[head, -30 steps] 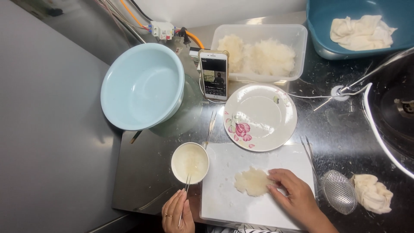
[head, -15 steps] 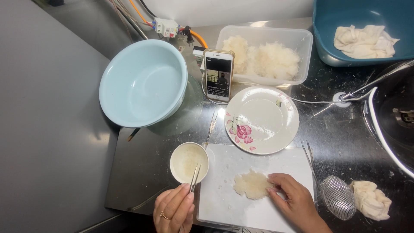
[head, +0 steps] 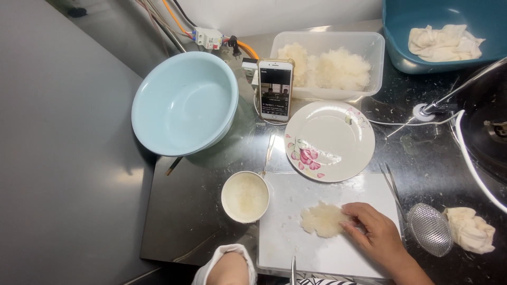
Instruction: Using tweezers to remove small impurities from a bird's nest on a prep surface.
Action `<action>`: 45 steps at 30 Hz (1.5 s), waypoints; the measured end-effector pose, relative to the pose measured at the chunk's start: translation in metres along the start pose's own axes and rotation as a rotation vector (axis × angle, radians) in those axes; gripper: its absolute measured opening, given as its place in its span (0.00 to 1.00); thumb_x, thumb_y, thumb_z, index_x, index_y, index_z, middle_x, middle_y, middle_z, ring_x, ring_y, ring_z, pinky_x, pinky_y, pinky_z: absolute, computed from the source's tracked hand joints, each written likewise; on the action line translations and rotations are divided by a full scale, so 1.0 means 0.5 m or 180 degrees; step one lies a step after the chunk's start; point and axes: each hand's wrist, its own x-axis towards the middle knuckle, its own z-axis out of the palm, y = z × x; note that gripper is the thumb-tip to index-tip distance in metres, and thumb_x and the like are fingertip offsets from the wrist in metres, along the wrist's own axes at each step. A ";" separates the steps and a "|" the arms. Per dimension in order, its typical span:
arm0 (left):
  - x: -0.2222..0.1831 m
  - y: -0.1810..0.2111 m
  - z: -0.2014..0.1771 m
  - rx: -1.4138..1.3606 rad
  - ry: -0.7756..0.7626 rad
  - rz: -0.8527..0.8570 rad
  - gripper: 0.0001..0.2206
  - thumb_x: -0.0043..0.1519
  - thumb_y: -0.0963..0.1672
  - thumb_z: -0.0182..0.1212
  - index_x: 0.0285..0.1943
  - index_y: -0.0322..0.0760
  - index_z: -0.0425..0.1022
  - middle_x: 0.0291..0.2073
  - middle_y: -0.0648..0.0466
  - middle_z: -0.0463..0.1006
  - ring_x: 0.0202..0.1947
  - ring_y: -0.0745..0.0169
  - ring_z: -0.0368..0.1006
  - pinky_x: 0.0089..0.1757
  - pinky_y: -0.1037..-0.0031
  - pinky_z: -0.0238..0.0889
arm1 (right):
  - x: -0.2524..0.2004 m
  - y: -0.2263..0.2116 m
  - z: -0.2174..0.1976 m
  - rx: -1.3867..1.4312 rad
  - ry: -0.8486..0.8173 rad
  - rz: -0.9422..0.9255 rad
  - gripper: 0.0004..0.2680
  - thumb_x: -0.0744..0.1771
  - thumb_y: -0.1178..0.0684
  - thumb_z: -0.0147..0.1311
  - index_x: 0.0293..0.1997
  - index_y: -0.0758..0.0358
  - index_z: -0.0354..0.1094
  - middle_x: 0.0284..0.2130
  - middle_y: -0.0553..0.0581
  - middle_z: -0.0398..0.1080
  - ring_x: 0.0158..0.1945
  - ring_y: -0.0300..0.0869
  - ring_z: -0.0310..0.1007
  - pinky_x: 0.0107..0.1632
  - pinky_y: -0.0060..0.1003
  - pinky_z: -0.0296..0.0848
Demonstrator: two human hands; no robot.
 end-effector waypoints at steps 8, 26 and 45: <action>0.354 -0.112 -0.195 -0.0250 -0.1518 -0.0662 0.11 0.58 0.43 0.47 0.27 0.29 0.67 0.26 0.41 0.76 0.29 0.44 0.73 0.44 0.57 0.68 | 0.015 0.000 -0.020 0.0106 -0.0535 0.0512 0.12 0.64 0.42 0.56 0.50 0.46 0.76 0.50 0.37 0.77 0.33 0.31 0.77 0.36 0.26 0.71; 0.472 -0.126 -0.270 0.0253 -0.1903 -0.0673 0.12 0.58 0.45 0.47 0.29 0.31 0.71 0.27 0.48 0.76 0.31 0.51 0.73 0.46 0.63 0.67 | 0.023 -0.046 0.007 -0.0529 -0.0335 0.1093 0.13 0.66 0.36 0.47 0.50 0.38 0.74 0.49 0.30 0.74 0.41 0.34 0.78 0.42 0.35 0.73; 0.453 -0.104 -0.250 0.0668 -0.2238 -0.0556 0.16 0.58 0.45 0.43 0.29 0.26 0.74 0.29 0.37 0.80 0.33 0.44 0.76 0.46 0.60 0.69 | 0.032 -0.052 0.013 -0.0707 -0.0364 0.1270 0.14 0.65 0.34 0.46 0.49 0.37 0.74 0.50 0.29 0.73 0.40 0.35 0.78 0.40 0.37 0.73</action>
